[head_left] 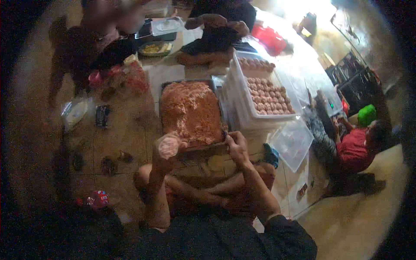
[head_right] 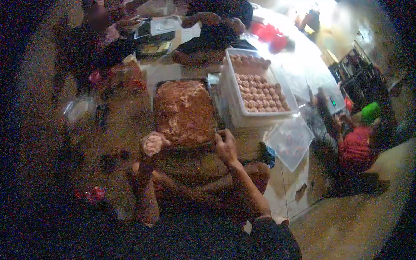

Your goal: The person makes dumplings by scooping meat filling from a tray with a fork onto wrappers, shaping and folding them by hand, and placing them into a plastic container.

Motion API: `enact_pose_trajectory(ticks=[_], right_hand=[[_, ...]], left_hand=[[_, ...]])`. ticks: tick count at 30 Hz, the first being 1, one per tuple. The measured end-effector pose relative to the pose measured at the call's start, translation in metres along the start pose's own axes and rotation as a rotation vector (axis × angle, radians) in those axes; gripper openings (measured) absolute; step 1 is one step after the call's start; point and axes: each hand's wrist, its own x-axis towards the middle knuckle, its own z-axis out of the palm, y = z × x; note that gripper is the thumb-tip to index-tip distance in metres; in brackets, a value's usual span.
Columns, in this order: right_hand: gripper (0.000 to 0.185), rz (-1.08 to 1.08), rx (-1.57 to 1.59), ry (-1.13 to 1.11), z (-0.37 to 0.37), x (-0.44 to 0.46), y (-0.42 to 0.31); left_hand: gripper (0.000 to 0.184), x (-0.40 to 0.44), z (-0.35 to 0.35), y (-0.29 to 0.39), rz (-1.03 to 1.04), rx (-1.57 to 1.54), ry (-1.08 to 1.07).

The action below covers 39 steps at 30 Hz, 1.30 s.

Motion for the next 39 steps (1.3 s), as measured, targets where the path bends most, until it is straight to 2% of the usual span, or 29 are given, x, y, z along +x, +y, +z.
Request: enact_pose_trajectory(ticks=[2, 4, 6, 9, 12, 19, 21, 22, 24, 28, 30, 31, 35, 37, 39], right_hand=[[0.020, 0.038, 0.014, -0.002, 0.007, 0.003, 0.052], [0.021, 0.069, 0.036, -0.020, 0.007, -0.008, 0.064], [0.020, 0.189, 0.172, -0.100, 0.005, -0.024, 0.038], [0.018, 0.205, 0.305, -0.239, -0.006, -0.044, -0.024], [0.017, 0.138, 0.359, -0.230, -0.007, -0.050, -0.039], [0.013, 0.113, 0.444, -0.255, -0.008, -0.055, -0.069], [0.013, -0.119, 0.166, -0.140, -0.006, -0.055, -0.073], [0.013, -0.120, 0.167, -0.140, 0.000, -0.051, -0.065], [0.019, -0.585, 0.147, -0.014, 0.012, -0.039, -0.055], [0.021, -0.543, -0.004, -0.108, 0.011, -0.042, -0.067], [0.015, -0.352, -0.192, 0.108, 0.023, -0.024, -0.050], [0.012, -0.408, -0.239, 0.203, 0.020, -0.013, -0.044], [0.012, -0.355, -0.115, 0.105, 0.005, -0.007, -0.058], [0.012, -0.335, -0.009, -0.027, 0.005, -0.009, -0.055], [0.012, -0.334, 0.093, -0.042, 0.012, -0.014, -0.054]], left_hand=[[0.048, -0.005, 0.000, 0.007, 0.029, 0.047, -0.003], [0.047, -0.008, 0.003, 0.008, 0.071, 0.100, -0.002], [0.046, -0.009, 0.008, 0.005, 0.133, 0.175, -0.011], [0.047, -0.003, 0.007, -0.008, 0.078, 0.093, 0.011], [0.048, 0.006, 0.008, -0.021, 0.000, -0.069, 0.026], [0.047, 0.002, 0.018, -0.031, 0.058, -0.344, -0.076], [0.047, 0.000, 0.020, -0.033, 0.077, -0.414, -0.103], [0.047, -0.001, 0.020, -0.034, 0.083, -0.442, -0.116], [0.047, -0.002, 0.022, -0.036, 0.097, -0.488, -0.139], [0.046, -0.004, 0.022, -0.038, 0.108, -0.524, -0.173], [0.046, -0.004, 0.023, -0.040, 0.115, -0.531, -0.181], [0.046, -0.003, 0.021, -0.039, 0.122, -0.541, -0.187], [0.046, -0.004, 0.019, -0.040, 0.125, -0.557, -0.196], [0.045, -0.001, 0.018, -0.043, 0.130, -0.554, -0.217], [0.045, 0.002, 0.014, -0.048, 0.134, -0.531, -0.251]])
